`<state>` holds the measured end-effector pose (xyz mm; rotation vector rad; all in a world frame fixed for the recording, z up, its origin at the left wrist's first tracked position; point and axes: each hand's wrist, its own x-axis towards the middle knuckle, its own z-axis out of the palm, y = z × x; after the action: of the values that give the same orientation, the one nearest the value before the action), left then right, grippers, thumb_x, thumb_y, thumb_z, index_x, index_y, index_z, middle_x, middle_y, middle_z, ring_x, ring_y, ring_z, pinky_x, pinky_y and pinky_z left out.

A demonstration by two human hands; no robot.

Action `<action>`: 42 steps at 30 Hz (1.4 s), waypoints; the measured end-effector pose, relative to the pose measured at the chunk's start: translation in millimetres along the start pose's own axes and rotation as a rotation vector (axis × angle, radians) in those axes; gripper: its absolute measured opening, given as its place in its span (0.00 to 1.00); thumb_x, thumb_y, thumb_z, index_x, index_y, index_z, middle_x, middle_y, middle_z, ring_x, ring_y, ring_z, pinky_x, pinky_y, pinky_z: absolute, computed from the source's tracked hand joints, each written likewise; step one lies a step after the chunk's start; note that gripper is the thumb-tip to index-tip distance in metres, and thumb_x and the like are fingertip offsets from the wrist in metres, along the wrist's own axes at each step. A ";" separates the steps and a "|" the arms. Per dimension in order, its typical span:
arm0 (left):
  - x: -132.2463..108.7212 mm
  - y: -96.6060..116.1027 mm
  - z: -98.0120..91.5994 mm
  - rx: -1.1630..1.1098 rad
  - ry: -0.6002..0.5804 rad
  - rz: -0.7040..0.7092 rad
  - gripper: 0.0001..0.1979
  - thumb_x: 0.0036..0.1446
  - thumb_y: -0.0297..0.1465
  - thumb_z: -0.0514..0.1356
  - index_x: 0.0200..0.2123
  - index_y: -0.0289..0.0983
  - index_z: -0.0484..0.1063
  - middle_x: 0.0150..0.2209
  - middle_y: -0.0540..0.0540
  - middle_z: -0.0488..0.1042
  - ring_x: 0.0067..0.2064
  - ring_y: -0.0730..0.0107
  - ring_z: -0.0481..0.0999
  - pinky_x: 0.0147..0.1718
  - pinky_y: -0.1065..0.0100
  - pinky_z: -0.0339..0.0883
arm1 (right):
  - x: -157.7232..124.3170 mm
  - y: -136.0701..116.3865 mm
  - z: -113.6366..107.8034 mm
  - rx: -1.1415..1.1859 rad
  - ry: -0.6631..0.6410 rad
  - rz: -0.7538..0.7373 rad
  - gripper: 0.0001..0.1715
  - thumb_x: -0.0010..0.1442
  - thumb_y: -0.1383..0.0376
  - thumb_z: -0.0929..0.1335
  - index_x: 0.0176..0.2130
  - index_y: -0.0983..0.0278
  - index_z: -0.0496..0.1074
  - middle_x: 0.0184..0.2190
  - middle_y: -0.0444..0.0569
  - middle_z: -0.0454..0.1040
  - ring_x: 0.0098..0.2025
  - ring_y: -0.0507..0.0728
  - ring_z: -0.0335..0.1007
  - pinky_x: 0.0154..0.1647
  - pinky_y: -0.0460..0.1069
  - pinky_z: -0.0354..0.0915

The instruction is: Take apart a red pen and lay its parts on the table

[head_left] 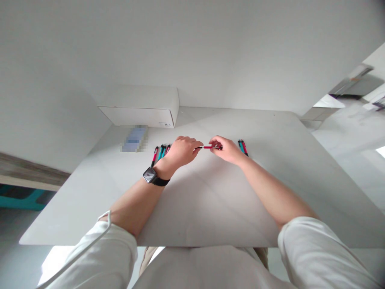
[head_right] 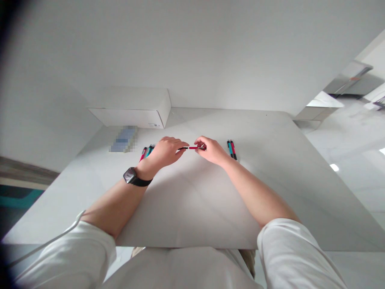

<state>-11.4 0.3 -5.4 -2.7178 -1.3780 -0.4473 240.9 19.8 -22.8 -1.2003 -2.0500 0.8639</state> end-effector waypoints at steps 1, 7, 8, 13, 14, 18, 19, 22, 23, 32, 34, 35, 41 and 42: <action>-0.4 -0.3 -0.3 0.008 0.003 -0.004 0.17 0.70 0.34 0.55 0.55 0.45 0.80 0.45 0.41 0.83 0.47 0.55 0.80 0.48 0.56 0.66 | 1.5 2.6 -1.2 0.058 0.010 0.027 0.15 0.59 0.60 0.73 0.47 0.58 0.75 0.42 0.47 0.80 0.43 0.57 0.76 0.49 0.53 0.70; -0.2 -1.4 0.0 0.037 0.019 -0.008 0.17 0.67 0.32 0.55 0.52 0.45 0.81 0.42 0.42 0.84 0.44 0.55 0.81 0.46 0.55 0.67 | 10.7 15.8 -3.4 0.476 0.119 0.207 0.28 0.55 0.52 0.77 0.50 0.58 0.69 0.40 0.47 0.78 0.37 0.56 0.78 0.38 0.53 0.76; 0.3 -1.5 0.2 0.044 0.017 -0.008 0.17 0.66 0.32 0.55 0.51 0.44 0.81 0.41 0.43 0.84 0.43 0.54 0.81 0.45 0.55 0.67 | 12.0 17.6 -3.8 0.515 0.145 0.225 0.29 0.55 0.50 0.77 0.51 0.58 0.69 0.38 0.46 0.77 0.37 0.56 0.79 0.38 0.52 0.76; 1.2 -4.0 -1.6 0.087 0.006 -0.059 0.14 0.63 0.32 0.56 0.45 0.43 0.81 0.34 0.43 0.83 0.38 0.54 0.81 0.40 0.57 0.67 | 17.5 32.0 -16.0 0.578 0.334 0.309 0.36 0.55 0.49 0.77 0.56 0.55 0.64 0.40 0.44 0.76 0.36 0.54 0.78 0.34 0.48 0.75; 0.9 -4.8 -2.7 0.092 0.014 -0.081 0.14 0.63 0.32 0.56 0.44 0.43 0.81 0.34 0.43 0.82 0.38 0.54 0.81 0.39 0.58 0.67 | 18.0 36.2 -19.9 0.565 0.334 0.338 0.34 0.56 0.50 0.77 0.55 0.55 0.65 0.40 0.44 0.77 0.34 0.53 0.77 0.32 0.47 0.73; -0.2 -7.2 -6.8 0.096 0.036 -0.140 0.13 0.63 0.33 0.55 0.44 0.43 0.80 0.34 0.43 0.82 0.37 0.55 0.81 0.38 0.59 0.67 | 16.9 51.8 -28.8 0.375 0.112 0.447 0.22 0.60 0.56 0.74 0.51 0.58 0.70 0.38 0.46 0.77 0.29 0.53 0.73 0.25 0.47 0.67; -0.3 -7.1 -7.6 0.095 0.032 -0.144 0.13 0.64 0.33 0.55 0.45 0.43 0.79 0.34 0.43 0.82 0.37 0.55 0.81 0.38 0.59 0.66 | 15.9 54.5 -28.4 0.301 0.052 0.454 0.21 0.61 0.58 0.73 0.52 0.58 0.71 0.37 0.46 0.78 0.29 0.53 0.73 0.25 0.47 0.66; 0.0 -5.4 -9.7 0.089 0.008 -0.152 0.14 0.64 0.33 0.54 0.46 0.43 0.79 0.35 0.43 0.82 0.38 0.54 0.81 0.39 0.59 0.67 | 12.8 57.7 -23.3 0.039 -0.061 0.397 0.18 0.63 0.60 0.71 0.53 0.58 0.73 0.36 0.47 0.78 0.30 0.54 0.74 0.28 0.47 0.66; 0.1 -4.6 -10.5 0.087 0.000 -0.155 0.14 0.64 0.33 0.54 0.46 0.43 0.79 0.36 0.43 0.82 0.39 0.54 0.81 0.40 0.59 0.67 | 11.8 57.1 -21.3 -0.058 -0.069 0.354 0.17 0.64 0.61 0.71 0.53 0.58 0.73 0.36 0.47 0.79 0.31 0.55 0.74 0.30 0.48 0.66; 0.7 -3.1 -11.8 0.077 -0.055 -0.177 0.16 0.65 0.35 0.54 0.49 0.43 0.79 0.38 0.42 0.83 0.42 0.53 0.81 0.43 0.58 0.68 | 2.2 35.1 -17.6 -0.299 -0.106 0.072 0.15 0.64 0.63 0.73 0.50 0.54 0.76 0.38 0.43 0.82 0.39 0.56 0.78 0.44 0.49 0.66; 0.8 -4.0 -10.5 0.073 -0.061 -0.181 0.16 0.65 0.35 0.54 0.49 0.43 0.79 0.38 0.42 0.83 0.41 0.54 0.81 0.43 0.58 0.68 | 1.6 31.8 -18.2 -0.304 -0.107 0.053 0.15 0.64 0.63 0.73 0.51 0.53 0.75 0.38 0.43 0.82 0.38 0.56 0.78 0.43 0.49 0.66; 0.9 -4.4 -10.0 0.071 -0.065 -0.182 0.15 0.65 0.35 0.54 0.49 0.43 0.79 0.38 0.42 0.83 0.41 0.54 0.81 0.42 0.59 0.68 | 1.8 31.0 -19.2 -0.315 -0.100 0.054 0.17 0.63 0.62 0.73 0.52 0.53 0.75 0.38 0.43 0.82 0.38 0.56 0.77 0.42 0.49 0.66; 0.7 -6.2 -10.5 0.067 -0.063 -0.162 0.14 0.66 0.35 0.54 0.47 0.43 0.78 0.37 0.43 0.83 0.39 0.55 0.81 0.40 0.60 0.67 | 6.6 38.7 -34.8 -0.402 0.005 0.156 0.21 0.64 0.56 0.73 0.55 0.55 0.71 0.36 0.45 0.81 0.37 0.57 0.76 0.39 0.50 0.65; 0.6 -6.2 -10.4 0.063 -0.062 -0.159 0.14 0.66 0.35 0.54 0.47 0.43 0.78 0.37 0.43 0.83 0.39 0.55 0.81 0.40 0.60 0.67 | 7.0 41.9 -36.9 -0.421 -0.005 0.173 0.19 0.65 0.57 0.72 0.55 0.55 0.71 0.36 0.45 0.80 0.36 0.58 0.76 0.38 0.50 0.64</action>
<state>-18.4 2.6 4.2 -2.6042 -1.6022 -0.3252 287.2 50.4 -31.8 -1.6186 -2.2247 0.5198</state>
